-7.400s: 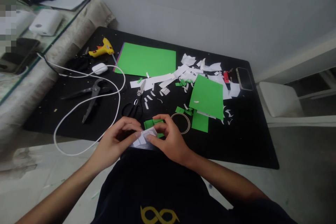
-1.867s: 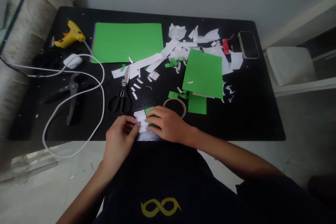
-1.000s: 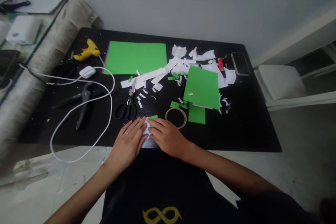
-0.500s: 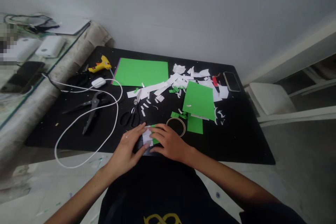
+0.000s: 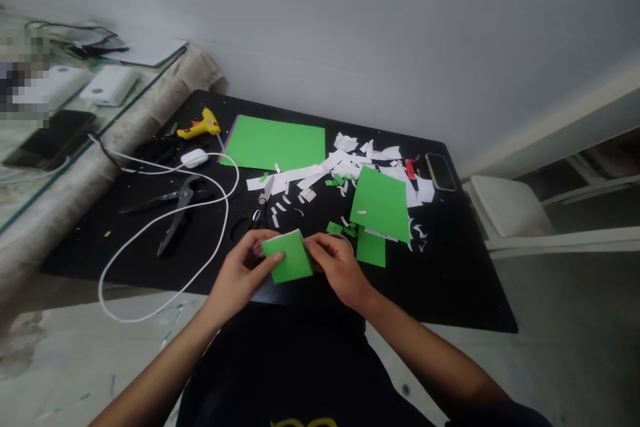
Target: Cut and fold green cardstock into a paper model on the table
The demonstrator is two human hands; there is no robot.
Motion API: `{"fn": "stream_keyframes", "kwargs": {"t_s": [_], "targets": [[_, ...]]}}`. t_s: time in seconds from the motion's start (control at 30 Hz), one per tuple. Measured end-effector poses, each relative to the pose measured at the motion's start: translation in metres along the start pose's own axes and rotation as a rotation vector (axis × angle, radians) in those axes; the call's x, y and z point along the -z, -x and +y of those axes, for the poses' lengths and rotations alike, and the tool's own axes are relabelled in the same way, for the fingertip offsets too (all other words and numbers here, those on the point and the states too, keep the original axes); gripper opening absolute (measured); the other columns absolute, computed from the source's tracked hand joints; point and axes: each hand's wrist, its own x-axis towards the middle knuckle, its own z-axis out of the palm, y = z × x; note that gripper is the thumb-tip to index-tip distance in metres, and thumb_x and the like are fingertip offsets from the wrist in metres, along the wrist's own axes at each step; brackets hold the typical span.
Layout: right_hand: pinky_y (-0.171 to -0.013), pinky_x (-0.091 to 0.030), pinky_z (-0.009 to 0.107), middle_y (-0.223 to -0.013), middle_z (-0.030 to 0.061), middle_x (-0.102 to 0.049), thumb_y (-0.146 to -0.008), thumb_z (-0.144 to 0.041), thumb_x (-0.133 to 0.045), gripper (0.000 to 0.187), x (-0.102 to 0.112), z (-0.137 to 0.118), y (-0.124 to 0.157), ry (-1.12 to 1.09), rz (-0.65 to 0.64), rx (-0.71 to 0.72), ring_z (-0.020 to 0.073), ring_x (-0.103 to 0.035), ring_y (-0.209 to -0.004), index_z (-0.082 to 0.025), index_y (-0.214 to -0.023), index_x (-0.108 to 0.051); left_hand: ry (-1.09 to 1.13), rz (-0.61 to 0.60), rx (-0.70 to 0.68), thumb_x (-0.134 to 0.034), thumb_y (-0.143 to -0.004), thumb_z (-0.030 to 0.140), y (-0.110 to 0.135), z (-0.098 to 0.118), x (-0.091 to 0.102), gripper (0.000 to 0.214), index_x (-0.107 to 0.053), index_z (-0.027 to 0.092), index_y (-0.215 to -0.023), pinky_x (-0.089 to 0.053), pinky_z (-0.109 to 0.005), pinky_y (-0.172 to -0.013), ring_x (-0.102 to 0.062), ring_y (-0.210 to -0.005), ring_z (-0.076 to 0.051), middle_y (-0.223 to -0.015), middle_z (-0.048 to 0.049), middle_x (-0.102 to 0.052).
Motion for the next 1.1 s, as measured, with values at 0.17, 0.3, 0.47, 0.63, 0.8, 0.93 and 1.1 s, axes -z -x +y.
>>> {"fn": "stream_keyframes", "kwargs": {"t_s": [0.17,0.3,0.47,0.63,0.8,0.93,1.1], "targets": [[-0.072,-0.057,0.031,-0.081,0.0006,-0.067,-0.09,-0.068,-0.07,0.048,0.0,-0.002,0.001,-0.17,-0.01,-0.088,0.0169,-0.065,-0.075,-0.021,-0.081,-0.074,0.158,0.04,0.088,-0.089,-0.077,0.037,-0.008,0.007,-0.014,0.034,-0.072,0.019,-0.099,-0.057,-0.025,-0.07,-0.071,-0.076,-0.015,-0.085,-0.0018,-0.077],[-0.072,-0.053,0.031,-0.077,0.0001,-0.07,-0.082,-0.057,-0.083,0.036,0.005,-0.007,0.0,-0.022,-0.003,0.03,0.0163,-0.064,-0.072,-0.021,-0.083,-0.077,0.14,0.048,0.063,-0.092,-0.073,0.031,-0.006,0.011,-0.019,0.036,-0.074,0.021,-0.102,-0.054,-0.021,-0.066,-0.069,-0.071,-0.013,-0.078,0.0015,-0.075],[-0.056,-0.039,0.027,-0.064,-0.0028,-0.062,-0.082,-0.051,-0.083,0.033,0.01,-0.006,-0.001,0.021,0.068,0.068,0.0121,-0.051,-0.058,-0.021,-0.073,-0.075,0.152,0.1,0.097,-0.089,-0.075,0.036,-0.003,0.014,-0.023,0.031,-0.079,0.02,-0.099,-0.06,-0.027,-0.075,-0.075,-0.079,-0.018,-0.082,-0.0027,-0.08],[-0.054,-0.035,0.026,-0.063,-0.0035,-0.054,-0.083,-0.048,-0.083,0.036,0.012,-0.007,0.003,0.062,0.066,0.122,0.0112,-0.045,-0.057,-0.02,-0.065,-0.07,0.072,0.14,0.085,-0.087,-0.076,0.036,0.0,0.014,-0.023,0.018,-0.08,0.019,-0.08,-0.057,-0.025,-0.065,-0.071,-0.066,-0.016,-0.071,-0.0019,-0.077],[-0.056,-0.043,0.025,-0.069,-0.0019,-0.064,-0.086,-0.043,-0.082,0.028,0.012,-0.006,0.008,0.075,0.065,0.183,0.0126,-0.055,-0.061,-0.02,-0.072,-0.073,-0.018,0.133,0.0,-0.082,-0.08,0.037,0.0,0.013,-0.023,0.017,-0.079,0.02,-0.084,-0.053,-0.024,-0.06,-0.066,-0.064,-0.014,-0.071,-0.0011,-0.075],[-0.066,-0.056,0.029,-0.08,0.0023,-0.077,-0.095,-0.033,-0.075,0.014,0.01,0.003,0.015,0.247,0.169,0.347,0.0177,-0.071,-0.071,-0.022,-0.09,-0.081,-0.06,0.07,-0.051,-0.08,-0.084,0.039,-0.001,0.01,-0.025,0.025,-0.076,0.022,-0.101,-0.057,-0.027,-0.072,-0.07,-0.078,-0.017,-0.087,-0.0022,-0.076],[-0.104,-0.061,0.043,-0.121,0.0076,-0.08,-0.104,-0.017,-0.061,0.028,0.005,0.015,0.026,0.519,0.178,0.695,0.024,-0.076,-0.115,-0.028,-0.125,-0.076,-0.093,0.269,-0.032,-0.074,-0.091,0.05,0.0,0.0,-0.028,0.039,-0.068,0.022,-0.117,-0.058,-0.034,-0.091,-0.071,-0.098,-0.02,-0.12,-0.0074,-0.071]]}}
